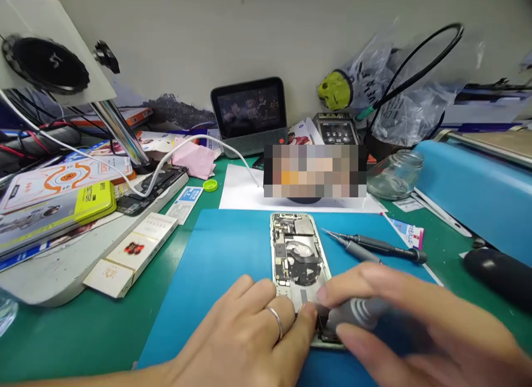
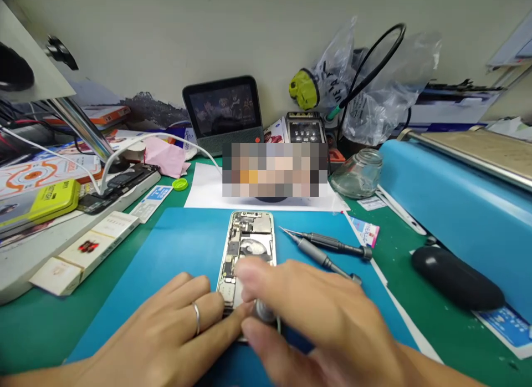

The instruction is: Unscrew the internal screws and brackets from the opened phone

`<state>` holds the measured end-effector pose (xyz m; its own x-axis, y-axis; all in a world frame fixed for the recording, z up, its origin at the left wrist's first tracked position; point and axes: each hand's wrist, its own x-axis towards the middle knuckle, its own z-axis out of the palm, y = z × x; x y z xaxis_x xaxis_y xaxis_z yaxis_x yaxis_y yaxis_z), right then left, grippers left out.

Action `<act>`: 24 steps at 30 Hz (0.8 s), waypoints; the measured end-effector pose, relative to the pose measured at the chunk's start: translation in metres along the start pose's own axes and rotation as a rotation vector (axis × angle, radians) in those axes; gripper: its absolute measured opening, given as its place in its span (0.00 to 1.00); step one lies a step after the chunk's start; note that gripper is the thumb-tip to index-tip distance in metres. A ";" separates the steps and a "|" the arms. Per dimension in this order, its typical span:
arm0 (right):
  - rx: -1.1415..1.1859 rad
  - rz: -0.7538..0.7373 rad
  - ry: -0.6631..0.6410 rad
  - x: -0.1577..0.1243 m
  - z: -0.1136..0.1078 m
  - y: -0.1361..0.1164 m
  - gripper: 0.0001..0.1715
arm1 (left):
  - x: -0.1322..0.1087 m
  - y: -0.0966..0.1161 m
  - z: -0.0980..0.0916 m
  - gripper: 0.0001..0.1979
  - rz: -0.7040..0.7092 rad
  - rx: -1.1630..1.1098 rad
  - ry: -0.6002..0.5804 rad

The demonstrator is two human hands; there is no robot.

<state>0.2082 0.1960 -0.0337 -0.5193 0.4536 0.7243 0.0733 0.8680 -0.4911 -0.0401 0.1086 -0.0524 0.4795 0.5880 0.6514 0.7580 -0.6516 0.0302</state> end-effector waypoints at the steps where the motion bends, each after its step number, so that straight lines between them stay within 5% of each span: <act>1: 0.014 0.022 -0.002 -0.002 -0.001 -0.001 0.40 | -0.001 0.000 -0.002 0.31 -0.008 -0.020 -0.015; 5: 0.050 0.065 -0.052 -0.007 -0.012 0.002 0.41 | -0.001 0.005 -0.003 0.27 -0.059 -0.080 -0.167; 8: 0.047 0.043 -0.078 -0.008 -0.017 0.007 0.44 | 0.009 0.007 0.001 0.34 -0.119 -0.062 -0.245; 14: 0.014 0.021 -0.028 -0.011 -0.013 0.012 0.44 | 0.018 0.004 0.000 0.38 -0.126 -0.059 -0.254; 21: -0.159 0.088 0.064 -0.017 -0.011 0.008 0.42 | -0.001 0.000 -0.015 0.23 -0.037 -0.126 -0.170; 24: -0.123 0.058 0.077 -0.016 -0.010 0.008 0.41 | 0.000 0.001 -0.014 0.26 -0.029 -0.101 -0.133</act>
<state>0.2255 0.1980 -0.0446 -0.4452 0.5133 0.7337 0.2069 0.8562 -0.4735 -0.0456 0.1011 -0.0415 0.5173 0.6613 0.5431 0.7275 -0.6741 0.1278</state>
